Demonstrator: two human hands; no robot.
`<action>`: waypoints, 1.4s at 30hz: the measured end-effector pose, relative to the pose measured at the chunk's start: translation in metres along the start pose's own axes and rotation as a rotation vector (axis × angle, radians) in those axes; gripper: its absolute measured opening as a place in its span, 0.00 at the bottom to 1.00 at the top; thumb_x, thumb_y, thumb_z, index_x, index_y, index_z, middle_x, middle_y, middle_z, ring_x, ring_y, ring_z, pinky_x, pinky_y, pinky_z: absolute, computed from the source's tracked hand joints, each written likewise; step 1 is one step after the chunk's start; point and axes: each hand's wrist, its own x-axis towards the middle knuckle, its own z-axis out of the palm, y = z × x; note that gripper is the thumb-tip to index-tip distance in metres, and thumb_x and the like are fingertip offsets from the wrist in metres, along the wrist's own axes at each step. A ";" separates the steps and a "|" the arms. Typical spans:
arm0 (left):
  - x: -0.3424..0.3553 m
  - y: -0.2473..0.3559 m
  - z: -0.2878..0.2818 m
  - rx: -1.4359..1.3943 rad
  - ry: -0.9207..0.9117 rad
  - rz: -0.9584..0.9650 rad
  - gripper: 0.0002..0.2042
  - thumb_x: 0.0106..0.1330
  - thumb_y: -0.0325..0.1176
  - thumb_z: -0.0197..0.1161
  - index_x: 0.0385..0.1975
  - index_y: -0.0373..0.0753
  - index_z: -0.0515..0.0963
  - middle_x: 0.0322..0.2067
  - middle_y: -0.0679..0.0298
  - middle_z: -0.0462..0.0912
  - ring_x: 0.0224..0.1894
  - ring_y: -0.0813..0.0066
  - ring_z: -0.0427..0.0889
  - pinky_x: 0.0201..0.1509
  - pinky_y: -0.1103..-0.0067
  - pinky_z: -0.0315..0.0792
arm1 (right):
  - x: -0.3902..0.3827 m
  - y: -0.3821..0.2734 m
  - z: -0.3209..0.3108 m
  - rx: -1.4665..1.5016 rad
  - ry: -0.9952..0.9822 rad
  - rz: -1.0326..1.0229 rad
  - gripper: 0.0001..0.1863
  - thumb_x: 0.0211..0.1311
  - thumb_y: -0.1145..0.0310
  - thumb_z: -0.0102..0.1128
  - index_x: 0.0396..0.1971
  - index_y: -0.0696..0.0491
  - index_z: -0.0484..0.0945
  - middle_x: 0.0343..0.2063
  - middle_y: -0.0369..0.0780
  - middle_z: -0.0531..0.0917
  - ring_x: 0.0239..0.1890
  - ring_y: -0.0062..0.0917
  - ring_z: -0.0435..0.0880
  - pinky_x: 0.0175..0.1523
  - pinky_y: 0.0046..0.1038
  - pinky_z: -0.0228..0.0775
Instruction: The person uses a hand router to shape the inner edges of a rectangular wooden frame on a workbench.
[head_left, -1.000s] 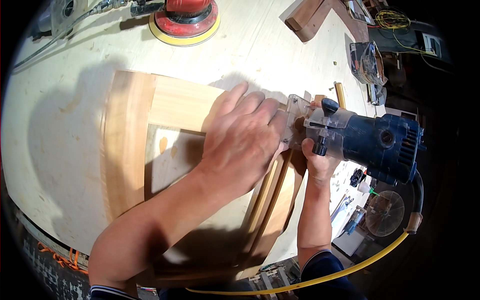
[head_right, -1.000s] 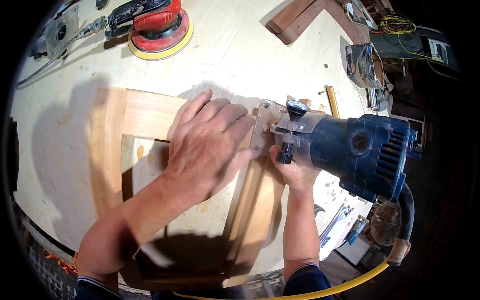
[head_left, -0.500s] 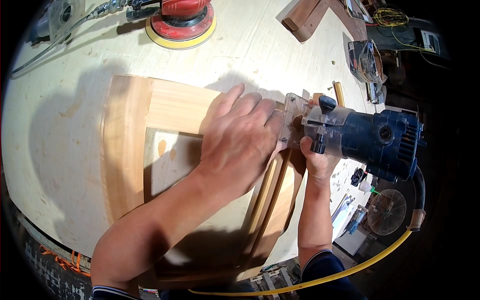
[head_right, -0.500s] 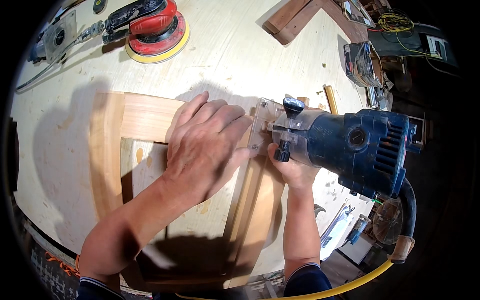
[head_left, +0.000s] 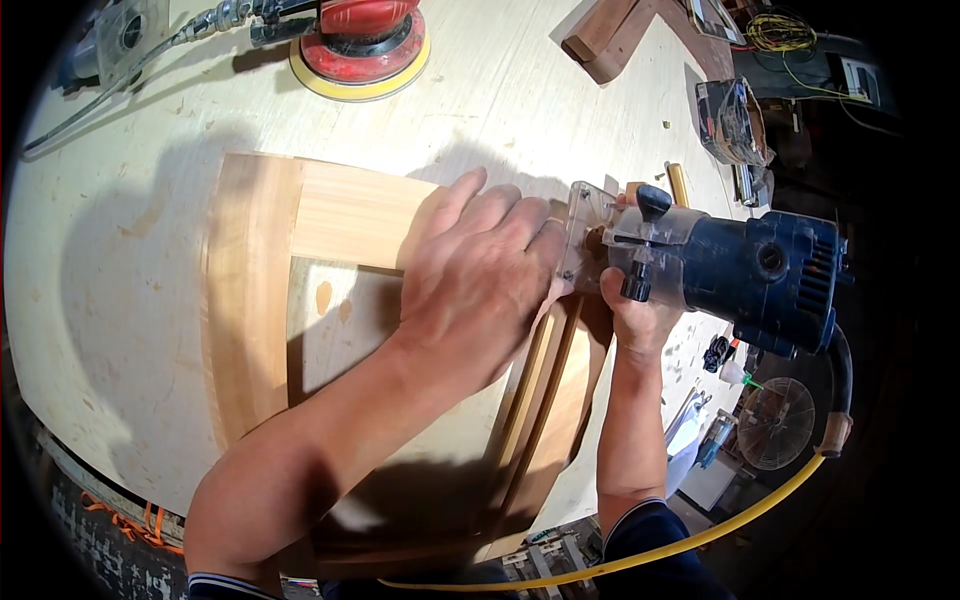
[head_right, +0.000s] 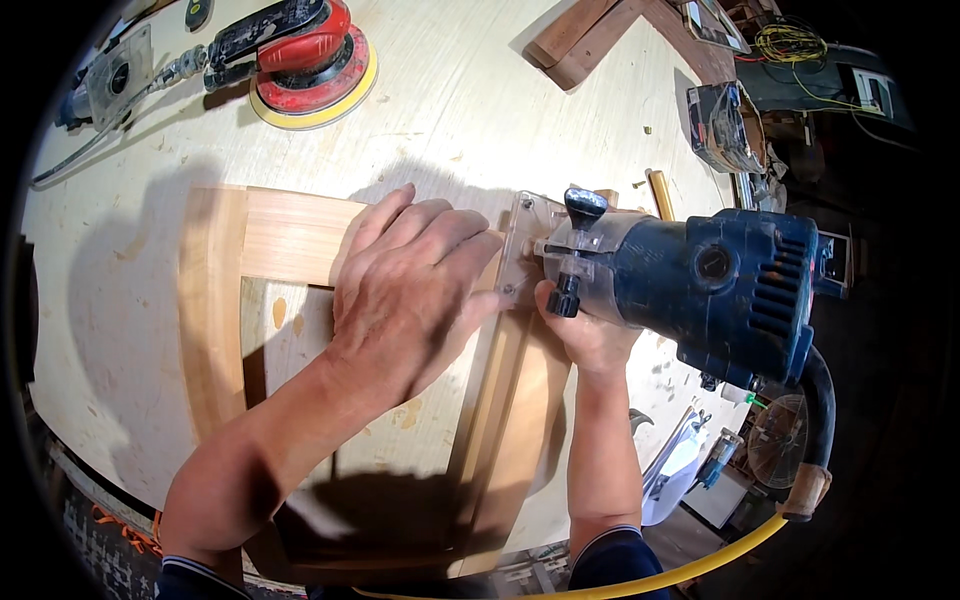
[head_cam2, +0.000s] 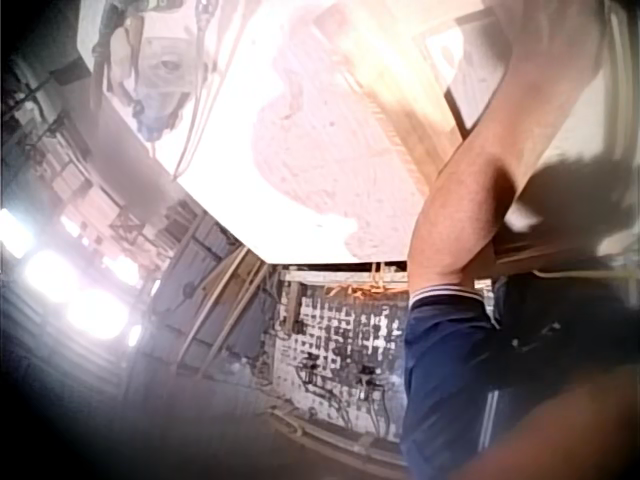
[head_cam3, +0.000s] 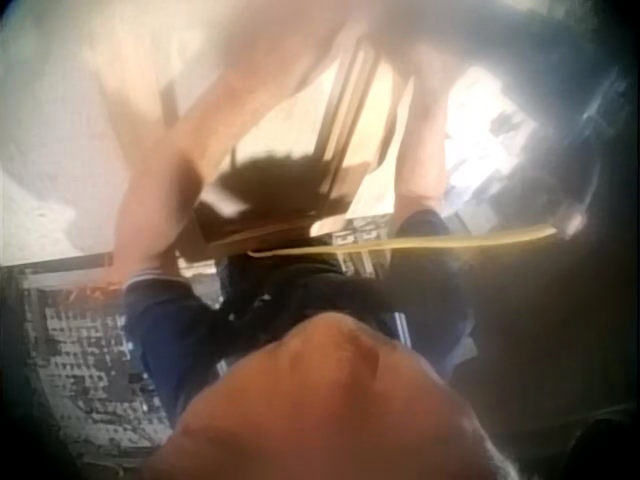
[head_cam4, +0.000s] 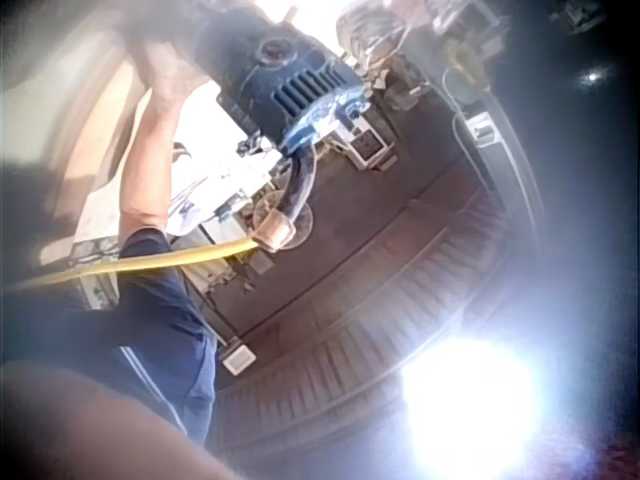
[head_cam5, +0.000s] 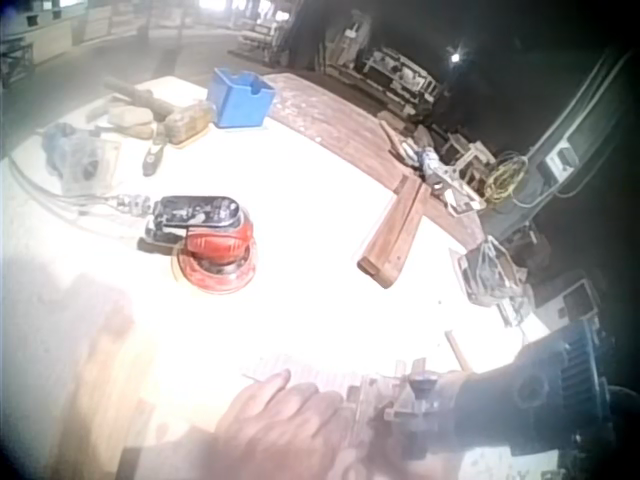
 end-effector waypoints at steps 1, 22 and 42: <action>0.000 -0.001 0.001 0.006 0.016 0.008 0.22 0.59 0.41 0.75 0.51 0.39 0.85 0.53 0.62 0.84 0.62 0.63 0.79 0.78 0.58 0.61 | 0.001 0.000 0.001 0.005 -0.001 0.000 0.45 0.47 0.49 0.86 0.62 0.54 0.74 0.53 0.39 0.84 0.52 0.25 0.83 0.60 0.28 0.74; 0.003 0.000 0.005 -0.014 0.131 0.013 0.14 0.60 0.39 0.75 0.44 0.42 0.87 0.47 0.66 0.87 0.54 0.63 0.83 0.75 0.59 0.65 | 0.021 0.002 -0.004 0.090 -0.051 -0.048 0.32 0.47 0.69 0.84 0.54 0.57 0.79 0.44 0.36 0.84 0.46 0.24 0.82 0.57 0.29 0.76; -0.048 0.079 0.035 0.245 -0.483 1.005 0.17 0.55 0.38 0.75 0.45 0.47 0.82 0.49 0.67 0.83 0.62 0.67 0.78 0.79 0.48 0.55 | -0.189 -0.088 -0.156 -0.127 0.462 -0.314 0.48 0.57 0.38 0.77 0.64 0.59 0.68 0.58 0.46 0.78 0.62 0.38 0.80 0.69 0.42 0.73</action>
